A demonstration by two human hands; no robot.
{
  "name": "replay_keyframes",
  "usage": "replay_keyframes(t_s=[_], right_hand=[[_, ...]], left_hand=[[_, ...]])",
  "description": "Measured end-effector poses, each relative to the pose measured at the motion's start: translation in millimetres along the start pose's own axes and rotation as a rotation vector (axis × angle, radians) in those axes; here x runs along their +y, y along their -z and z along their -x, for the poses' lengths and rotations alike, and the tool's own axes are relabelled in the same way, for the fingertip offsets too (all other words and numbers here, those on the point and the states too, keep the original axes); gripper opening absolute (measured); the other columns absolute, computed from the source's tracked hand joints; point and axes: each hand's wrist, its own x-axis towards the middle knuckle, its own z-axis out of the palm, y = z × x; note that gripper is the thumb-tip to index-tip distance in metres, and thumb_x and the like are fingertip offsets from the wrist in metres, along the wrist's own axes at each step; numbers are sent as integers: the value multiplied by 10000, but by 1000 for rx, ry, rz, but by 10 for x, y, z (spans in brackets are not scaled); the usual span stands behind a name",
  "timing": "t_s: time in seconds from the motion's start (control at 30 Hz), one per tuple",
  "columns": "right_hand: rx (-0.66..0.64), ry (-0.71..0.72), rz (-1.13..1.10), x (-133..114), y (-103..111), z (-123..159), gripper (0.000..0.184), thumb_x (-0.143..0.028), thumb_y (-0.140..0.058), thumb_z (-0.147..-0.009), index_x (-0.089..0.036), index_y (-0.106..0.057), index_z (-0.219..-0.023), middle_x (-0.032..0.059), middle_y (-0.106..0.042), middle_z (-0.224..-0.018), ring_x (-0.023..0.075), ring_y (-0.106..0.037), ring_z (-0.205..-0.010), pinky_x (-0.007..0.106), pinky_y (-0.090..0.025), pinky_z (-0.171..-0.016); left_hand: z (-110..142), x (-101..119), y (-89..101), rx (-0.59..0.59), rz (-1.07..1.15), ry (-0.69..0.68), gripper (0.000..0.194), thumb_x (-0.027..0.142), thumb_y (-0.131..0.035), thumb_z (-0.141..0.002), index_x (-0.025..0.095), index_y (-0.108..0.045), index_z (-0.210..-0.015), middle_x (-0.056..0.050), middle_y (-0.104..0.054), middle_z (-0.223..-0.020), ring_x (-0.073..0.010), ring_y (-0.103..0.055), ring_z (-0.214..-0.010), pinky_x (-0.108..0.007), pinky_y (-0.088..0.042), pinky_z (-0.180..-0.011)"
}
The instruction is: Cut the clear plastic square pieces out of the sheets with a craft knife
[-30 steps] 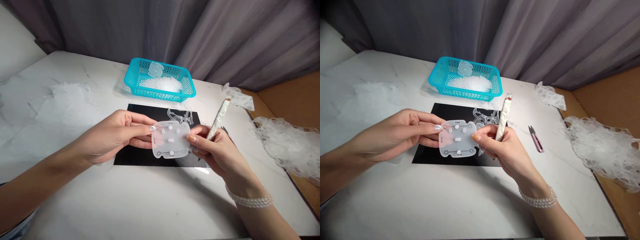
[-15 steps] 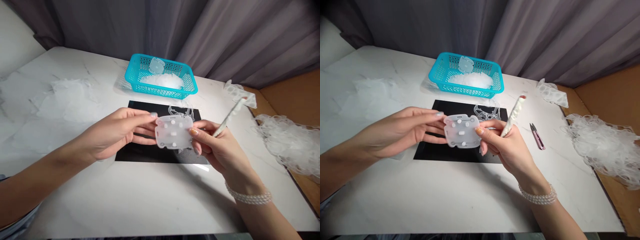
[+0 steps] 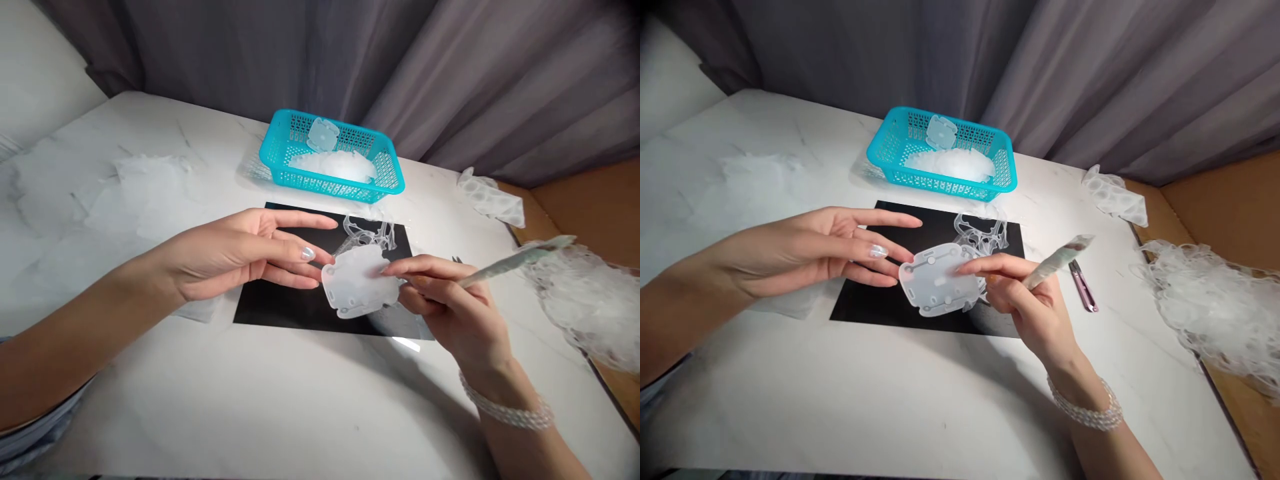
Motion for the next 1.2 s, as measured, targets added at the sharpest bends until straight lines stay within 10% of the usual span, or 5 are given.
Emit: replay_keyframes(t_s=[0.27,0.47,0.8,1.0,1.2], right_hand=[[6,-15,-164,-67,-108,-18,244,-215,-567,-848,-179,-800,-907,-71,-283,-442,65,-139,-427,258,-99,-424],[7,-45,-205,-82,-112,-12,268,-179,-548,-803,-186,-793,-910,54,-681,-678,49,-167,-426,265,-106,-420],[30,-100,-229,-48,-117,-17,299,-131,-529,-764,-194,-785,-904,-6,-597,-527,39,-175,-406,236,-137,-415],[123,-40,254,-115,-5,-35,263,-211,-673,-796,-243,-762,-1041,60,-767,-957,158,-662,-682,257,-491,-555],[379,181,889,-482,209,-863,223,-358,-708,-798,-143,-765,-805,55,-694,-604,123,-523,-485,260,-390,-472]], left_hand=[[-6,-26,31,-28,-135,-9,556,207,-677,-843,253,-538,-1380,-78,-729,-1167,-239,-717,-1014,-350,-554,-942],[-41,-65,49,-39,-285,-48,546,274,-644,-868,263,-523,-1400,-96,-713,-1205,-267,-700,-1053,-360,-565,-923],[-57,-169,-53,-46,-55,107,600,195,-746,-813,219,-533,-1373,-89,-769,-1028,-196,-741,-928,-254,-597,-849],[-85,-168,-24,31,-29,93,524,216,-724,-830,199,-552,-1326,-93,-755,-1073,-198,-725,-992,-255,-574,-906],[-223,-291,93,213,-258,-71,398,265,-588,-881,160,-580,-1264,-92,-734,-1032,-215,-718,-945,-350,-589,-869]])
